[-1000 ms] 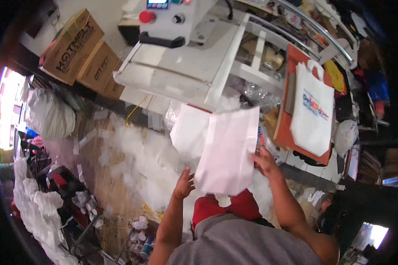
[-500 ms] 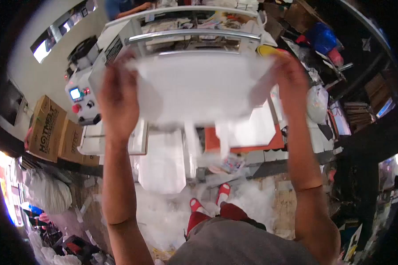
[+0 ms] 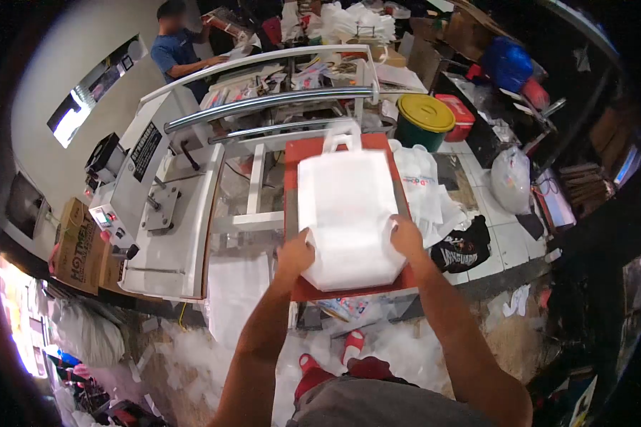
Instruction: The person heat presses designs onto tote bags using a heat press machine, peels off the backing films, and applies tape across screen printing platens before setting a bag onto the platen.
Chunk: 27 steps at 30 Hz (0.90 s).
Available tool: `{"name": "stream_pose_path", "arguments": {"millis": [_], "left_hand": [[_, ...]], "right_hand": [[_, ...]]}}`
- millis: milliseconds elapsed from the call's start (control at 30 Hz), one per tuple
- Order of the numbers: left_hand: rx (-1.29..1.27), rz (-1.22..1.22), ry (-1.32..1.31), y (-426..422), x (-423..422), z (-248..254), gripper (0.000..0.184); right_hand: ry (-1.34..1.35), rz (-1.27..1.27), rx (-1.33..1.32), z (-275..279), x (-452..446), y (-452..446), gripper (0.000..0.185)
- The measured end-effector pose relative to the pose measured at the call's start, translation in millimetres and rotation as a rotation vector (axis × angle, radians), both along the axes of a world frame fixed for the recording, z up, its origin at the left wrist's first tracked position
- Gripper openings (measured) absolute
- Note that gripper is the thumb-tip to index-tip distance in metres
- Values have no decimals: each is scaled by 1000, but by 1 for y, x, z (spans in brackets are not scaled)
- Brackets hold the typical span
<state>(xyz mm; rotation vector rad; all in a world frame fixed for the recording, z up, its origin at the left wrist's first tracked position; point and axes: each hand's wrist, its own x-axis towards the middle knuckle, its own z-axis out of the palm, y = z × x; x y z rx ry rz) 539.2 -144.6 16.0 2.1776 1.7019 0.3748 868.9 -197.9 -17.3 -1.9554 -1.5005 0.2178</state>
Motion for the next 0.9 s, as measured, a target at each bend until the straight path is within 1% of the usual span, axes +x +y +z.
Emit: {"name": "stream_pose_path", "arguments": {"millis": [33,67,133,267,367,433,467,533,567,633,667,733,767,833,867,900], "left_hand": [[17,20,-8,-14,0,0,49],[8,27,-3,-17,2,-5,49],[118,80,62,-23,3,-14,51],[129,101,40,-25,3,-15,49],[137,99,58,-29,4,-14,51],[289,134,10,-28,8,-7,52],[282,135,13,-23,11,-5,52],[318,-44,-76,-12,20,-3,52],[312,-41,-75,-8,26,-8,52],[326,-110,108,1,40,-22,54],[322,-108,109,2,41,-25,54],[266,-69,191,4,45,-25,57],[251,-70,192,6,46,-27,57],[293,-76,116,9,40,-36,57],[276,-80,119,14,33,-37,57],[334,-68,-148,15,23,-37,55]], "right_hand": [[-8,14,97,-2,-4,-12,28],[-4,21,89,-1,-5,-15,28],[-141,30,162,-2,-4,-22,28],[-152,27,112,-1,-2,-26,28],[-154,31,150,-3,-3,-29,28],[-187,31,147,22,-12,-25,30],[-184,33,141,35,-19,-20,30],[-297,259,182,54,-34,-7,40],[-296,262,176,51,-39,0,40],[-375,291,59,36,-46,14,53],[-373,294,56,27,-46,17,53],[-413,221,-61,16,-47,22,62],[-409,224,-75,8,-44,22,62],[-397,217,-16,13,-44,20,63],[-381,201,16,21,-38,18,61],[-364,187,40,29,-29,14,58]]}}
